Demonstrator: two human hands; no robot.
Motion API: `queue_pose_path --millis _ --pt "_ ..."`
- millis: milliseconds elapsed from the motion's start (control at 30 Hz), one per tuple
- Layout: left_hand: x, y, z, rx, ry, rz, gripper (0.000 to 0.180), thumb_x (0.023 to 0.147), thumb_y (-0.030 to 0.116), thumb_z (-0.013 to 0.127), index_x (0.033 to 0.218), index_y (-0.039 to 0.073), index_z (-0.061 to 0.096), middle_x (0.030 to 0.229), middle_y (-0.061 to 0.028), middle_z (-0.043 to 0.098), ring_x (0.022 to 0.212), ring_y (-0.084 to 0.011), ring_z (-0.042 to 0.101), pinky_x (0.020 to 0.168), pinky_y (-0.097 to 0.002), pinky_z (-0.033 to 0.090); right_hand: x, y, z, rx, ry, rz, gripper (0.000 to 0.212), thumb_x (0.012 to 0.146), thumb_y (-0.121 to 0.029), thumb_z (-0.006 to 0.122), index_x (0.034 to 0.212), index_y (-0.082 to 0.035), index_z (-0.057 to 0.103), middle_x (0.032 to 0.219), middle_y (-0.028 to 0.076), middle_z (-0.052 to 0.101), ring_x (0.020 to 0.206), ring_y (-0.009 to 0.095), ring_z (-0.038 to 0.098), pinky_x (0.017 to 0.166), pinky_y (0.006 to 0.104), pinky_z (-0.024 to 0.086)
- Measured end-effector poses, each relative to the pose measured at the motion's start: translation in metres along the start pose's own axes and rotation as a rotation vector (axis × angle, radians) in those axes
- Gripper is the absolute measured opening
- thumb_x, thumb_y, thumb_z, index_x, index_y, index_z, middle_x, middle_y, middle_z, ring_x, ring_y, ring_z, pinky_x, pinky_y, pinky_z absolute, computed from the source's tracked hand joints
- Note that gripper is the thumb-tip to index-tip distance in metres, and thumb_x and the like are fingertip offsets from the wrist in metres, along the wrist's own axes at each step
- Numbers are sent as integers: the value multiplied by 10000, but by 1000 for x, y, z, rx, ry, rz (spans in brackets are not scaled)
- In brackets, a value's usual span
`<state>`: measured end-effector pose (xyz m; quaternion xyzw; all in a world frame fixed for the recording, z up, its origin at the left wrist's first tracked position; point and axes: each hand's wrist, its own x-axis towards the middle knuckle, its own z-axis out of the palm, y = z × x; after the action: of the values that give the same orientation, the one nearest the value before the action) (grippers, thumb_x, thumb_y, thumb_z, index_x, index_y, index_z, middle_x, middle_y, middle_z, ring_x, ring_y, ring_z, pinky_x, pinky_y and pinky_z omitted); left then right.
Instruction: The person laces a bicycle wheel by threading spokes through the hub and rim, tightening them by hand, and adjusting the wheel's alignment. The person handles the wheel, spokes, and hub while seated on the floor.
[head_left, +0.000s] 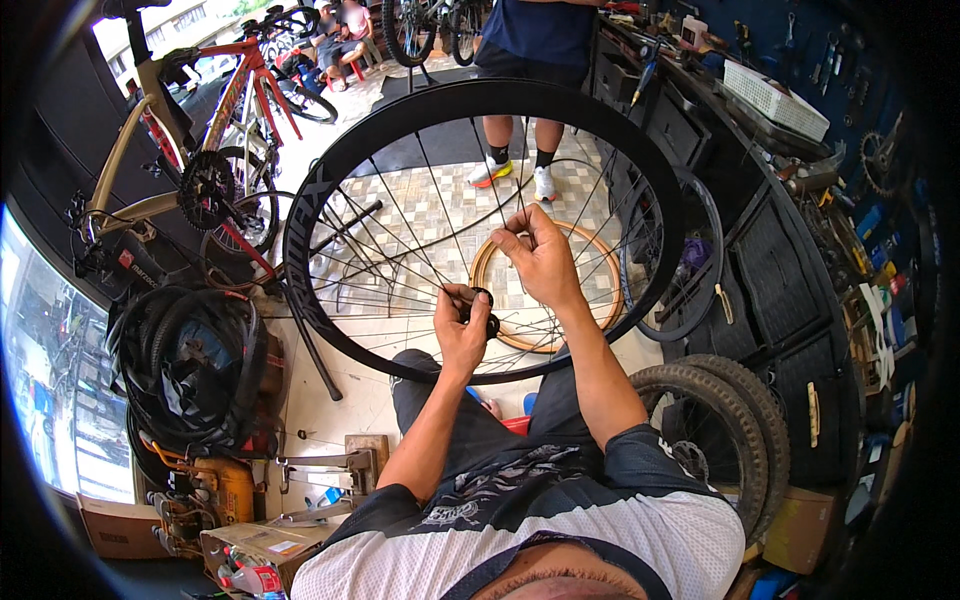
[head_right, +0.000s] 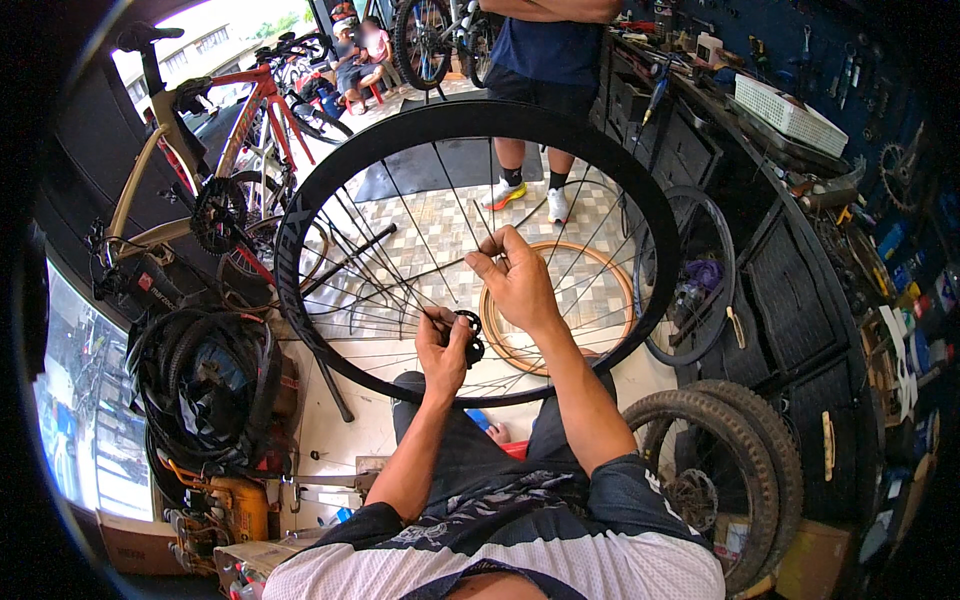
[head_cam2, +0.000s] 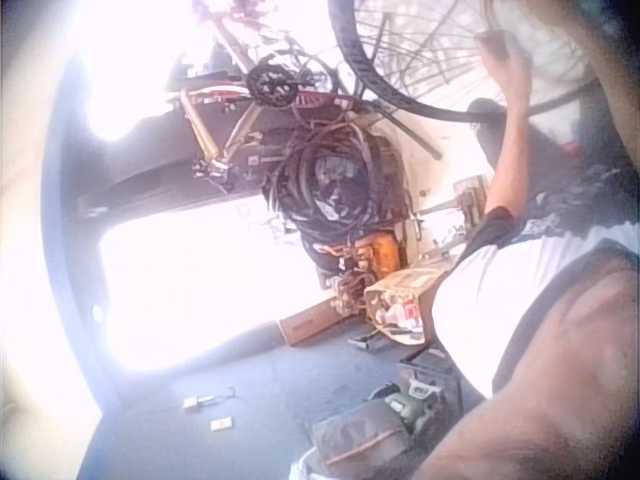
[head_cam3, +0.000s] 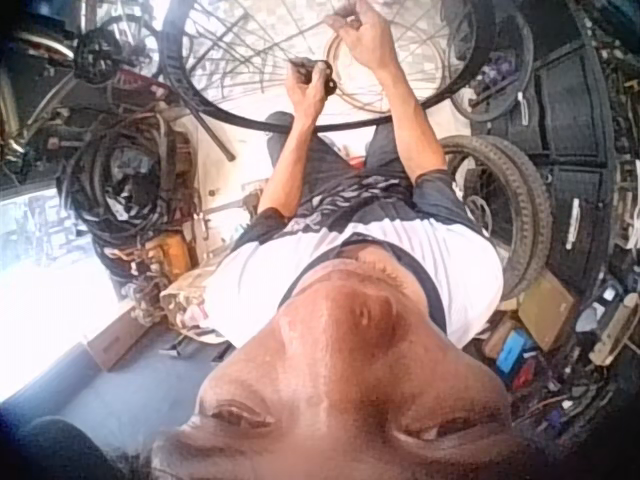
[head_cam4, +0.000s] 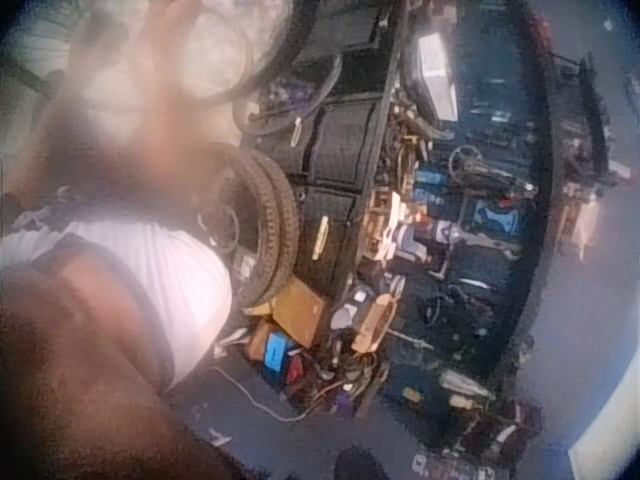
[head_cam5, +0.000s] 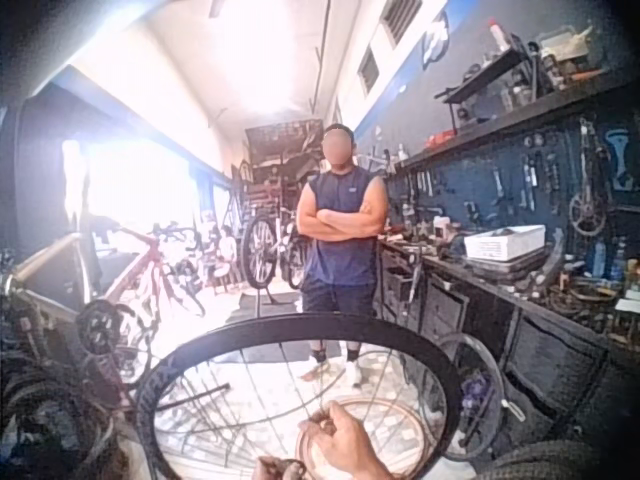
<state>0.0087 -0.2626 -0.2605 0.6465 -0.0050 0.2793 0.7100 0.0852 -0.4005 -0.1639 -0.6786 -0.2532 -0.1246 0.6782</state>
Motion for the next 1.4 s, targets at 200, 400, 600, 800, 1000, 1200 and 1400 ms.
queue_pose_path --millis 200,400,600,800,1000,1200,1400 --pt "0 0 0 -12 4 -10 214 1016 118 722 1066 19 538 865 -14 614 734 -66 562 650 -230 468 -12 12 -3 129 -110 48 195 1070 -174 655 1184 -21 697 914 26 692 793 98 649 725 264 522" --pt "1 3 1 -17 0 -21 211 1014 106 719 1065 22 533 867 -20 623 731 -67 574 651 -231 475 -10 2 -6 -57 -134 57 198 1021 -127 688 1163 2 738 938 100 787 899 167 763 798 319 583" --pt "1 2 -2 11 -4 -31 198 1020 97 705 1070 23 528 866 -19 614 736 -72 580 671 -236 492 -24 11 -1 -198 -101 163 228 934 -190 809 1023 3 727 905 106 785 771 175 721 716 319 560" --pt "2 3 -3 -168 -41 -37 101 1083 108 586 1101 19 541 870 -47 601 822 -124 614 824 -303 551 -37 10 -11 -116 -159 140 250 992 -139 742 1191 1 687 938 113 786 849 156 745 758 315 580" --pt "1 3 -2 -321 -1 -133 288 1092 228 388 1075 4 568 988 -127 673 932 -192 647 897 -336 519 -57 -23 -39 5 -149 27 634 1038 -81 647 1621 -38 402 820 22 715 658 24 499 639 206 426" --pt "0 -2 2 -332 -106 -40 317 920 -83 583 1205 38 515 1146 -66 578 1122 -167 590 1045 -321 453 -67 -65 -55 494 -15 -215 688 1060 -125 635 1601 122 290 820 35 651 639 41 534 617 202 463" --pt "-10 -1 0 -87 -198 -102 376 900 -19 653 1241 24 501 1157 -71 563 1086 -150 554 979 -294 471 -76 -111 -79 536 -83 -65 629 1034 -104 606 1580 107 376 669 -47 485 545 25 406 493 201 320"
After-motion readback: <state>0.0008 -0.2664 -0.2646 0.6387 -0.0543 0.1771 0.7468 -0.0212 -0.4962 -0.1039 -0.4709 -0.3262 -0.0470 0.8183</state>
